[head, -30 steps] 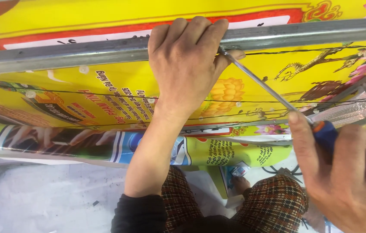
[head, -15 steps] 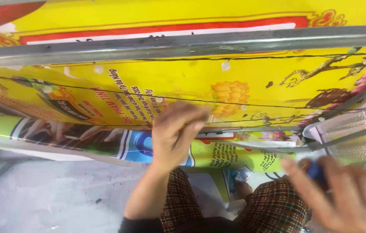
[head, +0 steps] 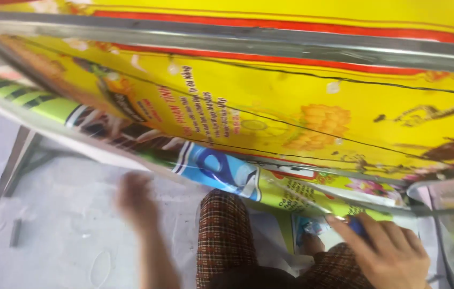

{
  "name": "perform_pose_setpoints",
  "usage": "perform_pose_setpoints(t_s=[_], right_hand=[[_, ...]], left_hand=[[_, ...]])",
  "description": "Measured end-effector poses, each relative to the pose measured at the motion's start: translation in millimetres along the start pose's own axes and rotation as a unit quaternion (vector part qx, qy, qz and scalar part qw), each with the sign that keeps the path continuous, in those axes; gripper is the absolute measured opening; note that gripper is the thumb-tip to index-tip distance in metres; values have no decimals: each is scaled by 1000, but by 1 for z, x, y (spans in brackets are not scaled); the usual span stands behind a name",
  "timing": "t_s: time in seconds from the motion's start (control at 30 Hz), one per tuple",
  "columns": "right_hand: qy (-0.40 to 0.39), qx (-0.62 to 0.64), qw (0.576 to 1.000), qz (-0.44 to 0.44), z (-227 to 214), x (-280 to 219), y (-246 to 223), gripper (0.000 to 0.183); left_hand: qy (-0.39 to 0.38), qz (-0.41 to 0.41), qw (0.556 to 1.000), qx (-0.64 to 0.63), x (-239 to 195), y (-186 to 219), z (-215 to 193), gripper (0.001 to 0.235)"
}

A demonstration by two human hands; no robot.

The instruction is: Assembling a banner onto a metal frame using a screwdriver and a utility knife

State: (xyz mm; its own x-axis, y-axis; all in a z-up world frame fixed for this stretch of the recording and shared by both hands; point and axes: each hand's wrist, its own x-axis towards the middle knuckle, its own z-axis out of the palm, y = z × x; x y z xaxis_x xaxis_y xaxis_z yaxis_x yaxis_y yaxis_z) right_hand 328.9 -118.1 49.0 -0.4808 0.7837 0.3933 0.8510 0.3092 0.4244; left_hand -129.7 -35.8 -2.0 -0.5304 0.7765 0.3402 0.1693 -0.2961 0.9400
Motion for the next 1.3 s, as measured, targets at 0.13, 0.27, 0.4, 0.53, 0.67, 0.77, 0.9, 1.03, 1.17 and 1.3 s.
perform_pose_setpoints(t_s=[0.13,0.27,0.4,0.53,0.67,0.77,0.9,1.03,1.17,1.3], right_hand=[[52,121,987,90,14,6,-13,53],[64,330,932,136,24,19,-48,41],[-138,624,743,198,68,4,-83,54],[-155,870,429,189,78,-4,-119,57],[-140,926,311,165,79,-16,-119,54],[-143,929,296,167,86,-25,-116,49],[-157,932,274,179,90,-30,-117,55],[-160,951,211,160,97,-32,-119,53],[-167,937,267,152,109,-37,-116,55],[-203,906,351,124,116,-34,-117,50]], left_hand=[[150,41,943,294,-19,8,-90,33],[145,54,903,402,-40,11,-121,21],[-42,62,977,201,-45,47,-26,41],[-253,18,964,-80,-63,64,58,47],[-259,-110,931,-233,-72,63,95,21],[-256,-114,932,-228,-75,62,100,20],[-278,-89,940,-175,-73,73,101,43],[-301,-87,932,-181,-72,79,99,13],[-322,-157,890,-281,-74,63,90,12],[-318,-152,883,-311,-72,54,74,7]])
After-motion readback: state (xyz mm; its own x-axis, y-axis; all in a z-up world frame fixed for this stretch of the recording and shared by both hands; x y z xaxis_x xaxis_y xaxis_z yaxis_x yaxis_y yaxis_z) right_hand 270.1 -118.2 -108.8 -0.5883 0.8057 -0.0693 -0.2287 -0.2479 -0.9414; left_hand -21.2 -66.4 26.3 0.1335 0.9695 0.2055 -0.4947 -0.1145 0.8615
